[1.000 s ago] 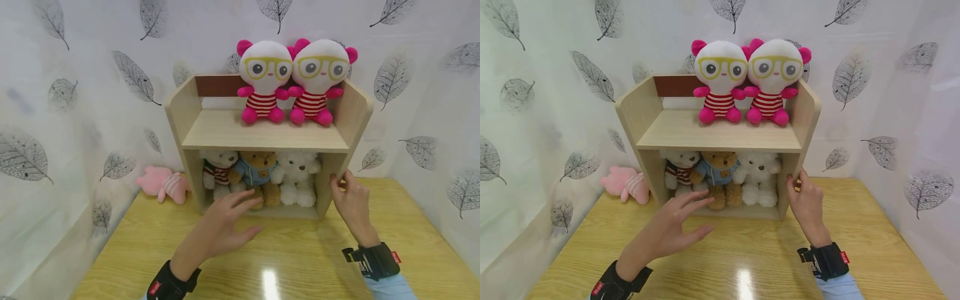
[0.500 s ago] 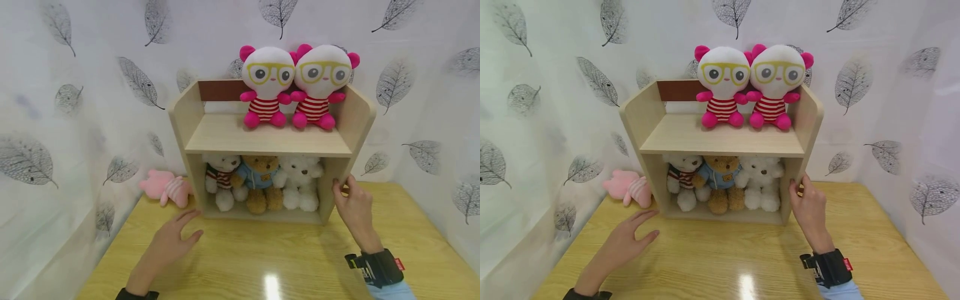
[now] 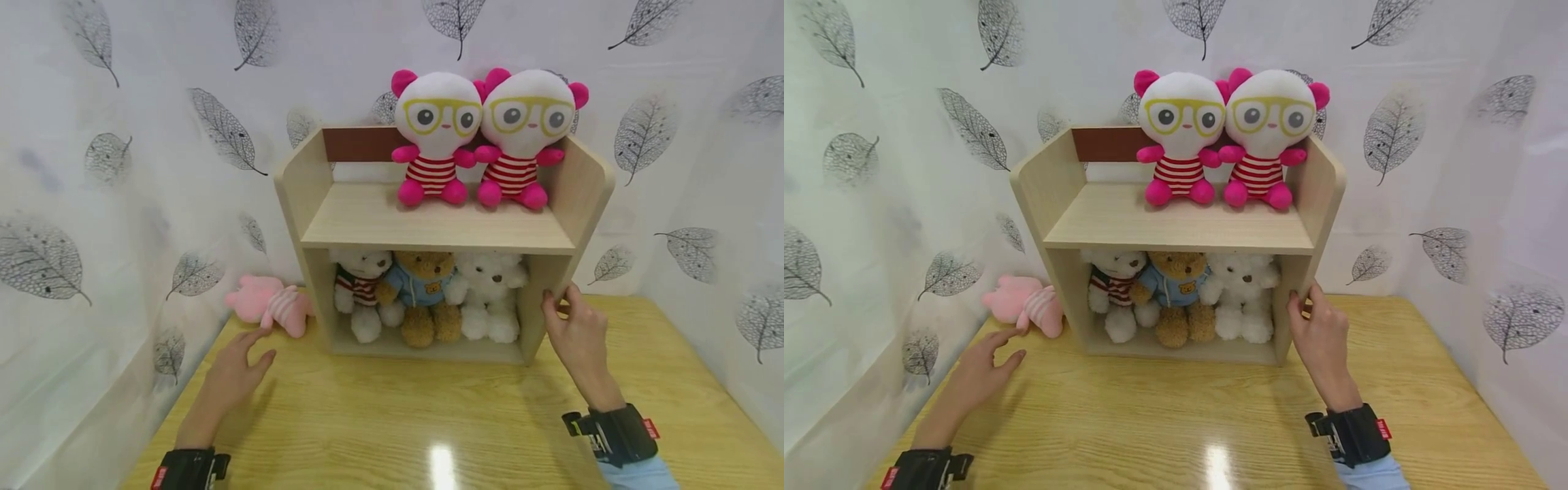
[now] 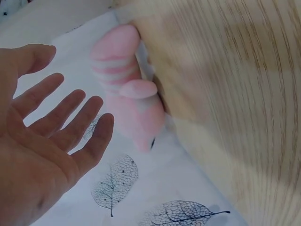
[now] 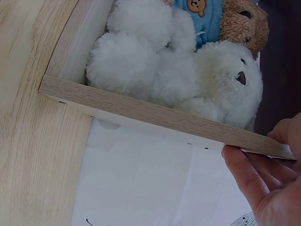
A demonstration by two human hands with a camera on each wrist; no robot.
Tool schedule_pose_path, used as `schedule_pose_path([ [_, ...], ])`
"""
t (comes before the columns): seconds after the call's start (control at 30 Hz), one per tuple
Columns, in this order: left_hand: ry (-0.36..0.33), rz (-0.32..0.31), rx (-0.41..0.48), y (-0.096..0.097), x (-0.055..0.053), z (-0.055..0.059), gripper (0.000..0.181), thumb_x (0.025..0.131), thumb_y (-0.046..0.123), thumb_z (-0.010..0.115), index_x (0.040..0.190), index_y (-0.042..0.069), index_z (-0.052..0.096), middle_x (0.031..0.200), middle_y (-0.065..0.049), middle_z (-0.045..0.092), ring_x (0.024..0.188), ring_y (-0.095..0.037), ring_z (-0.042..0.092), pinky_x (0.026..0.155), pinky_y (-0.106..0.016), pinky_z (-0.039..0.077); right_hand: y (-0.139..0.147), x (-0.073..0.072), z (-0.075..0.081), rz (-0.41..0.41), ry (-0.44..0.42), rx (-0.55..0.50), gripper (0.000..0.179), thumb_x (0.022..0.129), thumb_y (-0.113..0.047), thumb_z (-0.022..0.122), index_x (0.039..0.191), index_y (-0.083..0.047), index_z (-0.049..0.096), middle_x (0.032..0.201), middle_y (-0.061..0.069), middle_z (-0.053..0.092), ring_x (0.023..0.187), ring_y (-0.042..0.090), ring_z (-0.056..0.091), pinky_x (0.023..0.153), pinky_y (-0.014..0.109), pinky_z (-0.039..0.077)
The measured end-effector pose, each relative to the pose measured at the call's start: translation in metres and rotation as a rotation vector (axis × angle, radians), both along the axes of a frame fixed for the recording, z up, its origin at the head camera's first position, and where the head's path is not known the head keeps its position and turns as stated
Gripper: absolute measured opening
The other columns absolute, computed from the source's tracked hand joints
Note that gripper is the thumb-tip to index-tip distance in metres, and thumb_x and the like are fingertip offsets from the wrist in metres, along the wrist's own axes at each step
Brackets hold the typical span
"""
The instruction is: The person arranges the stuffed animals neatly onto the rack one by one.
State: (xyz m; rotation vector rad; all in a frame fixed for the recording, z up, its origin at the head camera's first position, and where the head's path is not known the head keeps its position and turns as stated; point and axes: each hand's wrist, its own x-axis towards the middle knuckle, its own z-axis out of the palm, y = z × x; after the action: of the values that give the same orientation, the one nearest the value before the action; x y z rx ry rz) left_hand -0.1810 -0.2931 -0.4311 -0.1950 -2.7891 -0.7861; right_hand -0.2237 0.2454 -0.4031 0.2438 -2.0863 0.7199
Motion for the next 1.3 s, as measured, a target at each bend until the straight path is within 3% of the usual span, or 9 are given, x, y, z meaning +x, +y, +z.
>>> schedule_pose_path([
  [0.23, -0.038, 0.024, -0.005, -0.010, -0.014, -0.005, 0.044, 0.097, 0.014, 0.066, 0.138, 0.000, 0.059, 0.139, -0.032, 0.057, 0.119, -0.054, 0.058, 0.092, -0.065, 0.049, 0.001, -0.001, -0.001, -0.011, 0.000, 0.009, 0.017, 0.092, 0.001, 0.064, 0.105, 0.012, 0.064, 0.092, 0.032, 0.073, 0.065, 0.047, 0.072, 0.055, 0.056, 0.053],
  [0.33, -0.052, 0.029, -0.020, -0.015, -0.023, -0.011, 0.044, 0.097, 0.014, 0.066, 0.137, -0.003, 0.060, 0.138, -0.034, 0.056, 0.121, -0.055, 0.056, 0.095, -0.066, 0.047, 0.002, -0.001, -0.001, -0.011, 0.001, 0.014, 0.017, 0.092, 0.002, 0.063, 0.105, 0.013, 0.063, 0.093, 0.033, 0.073, 0.065, 0.047, 0.072, 0.056, 0.056, 0.053],
  [0.63, -0.025, -0.062, -0.065, -0.027, -0.055, -0.025, 0.040, 0.092, 0.010, 0.068, 0.125, -0.012, 0.063, 0.126, -0.035, 0.063, 0.117, -0.055, 0.059, 0.099, -0.064, 0.046, 0.002, -0.001, -0.001, -0.008, 0.006, 0.018, 0.018, 0.092, 0.002, 0.063, 0.106, 0.013, 0.063, 0.092, 0.032, 0.073, 0.064, 0.046, 0.072, 0.055, 0.057, 0.053],
  [0.8, -0.059, -0.088, -0.082, -0.028, -0.064, -0.029, 0.039, 0.092, 0.012, 0.067, 0.125, -0.009, 0.065, 0.121, -0.034, 0.067, 0.111, -0.054, 0.062, 0.095, -0.063, 0.048, 0.001, -0.002, -0.001, 0.004, 0.005, 0.013, 0.017, 0.092, 0.002, 0.063, 0.104, 0.013, 0.063, 0.093, 0.033, 0.073, 0.065, 0.047, 0.072, 0.056, 0.057, 0.054],
  [1.07, -0.139, -0.066, -0.124, -0.027, -0.074, -0.032, 0.042, 0.092, 0.013, 0.065, 0.126, -0.012, 0.063, 0.128, -0.037, 0.062, 0.117, -0.056, 0.059, 0.099, -0.064, 0.046, 0.001, -0.001, -0.001, -0.005, 0.000, 0.025, 0.017, 0.092, 0.003, 0.063, 0.105, 0.013, 0.063, 0.093, 0.032, 0.073, 0.064, 0.046, 0.072, 0.053, 0.056, 0.052],
  [1.3, -0.147, -0.075, -0.117, -0.030, -0.073, -0.034, 0.042, 0.092, 0.012, 0.064, 0.128, -0.012, 0.062, 0.128, -0.036, 0.063, 0.117, -0.056, 0.058, 0.099, -0.064, 0.046, 0.002, -0.003, -0.001, -0.013, 0.012, 0.030, 0.014, 0.091, 0.004, 0.064, 0.101, 0.012, 0.064, 0.092, 0.032, 0.073, 0.063, 0.045, 0.072, 0.049, 0.050, 0.053],
])
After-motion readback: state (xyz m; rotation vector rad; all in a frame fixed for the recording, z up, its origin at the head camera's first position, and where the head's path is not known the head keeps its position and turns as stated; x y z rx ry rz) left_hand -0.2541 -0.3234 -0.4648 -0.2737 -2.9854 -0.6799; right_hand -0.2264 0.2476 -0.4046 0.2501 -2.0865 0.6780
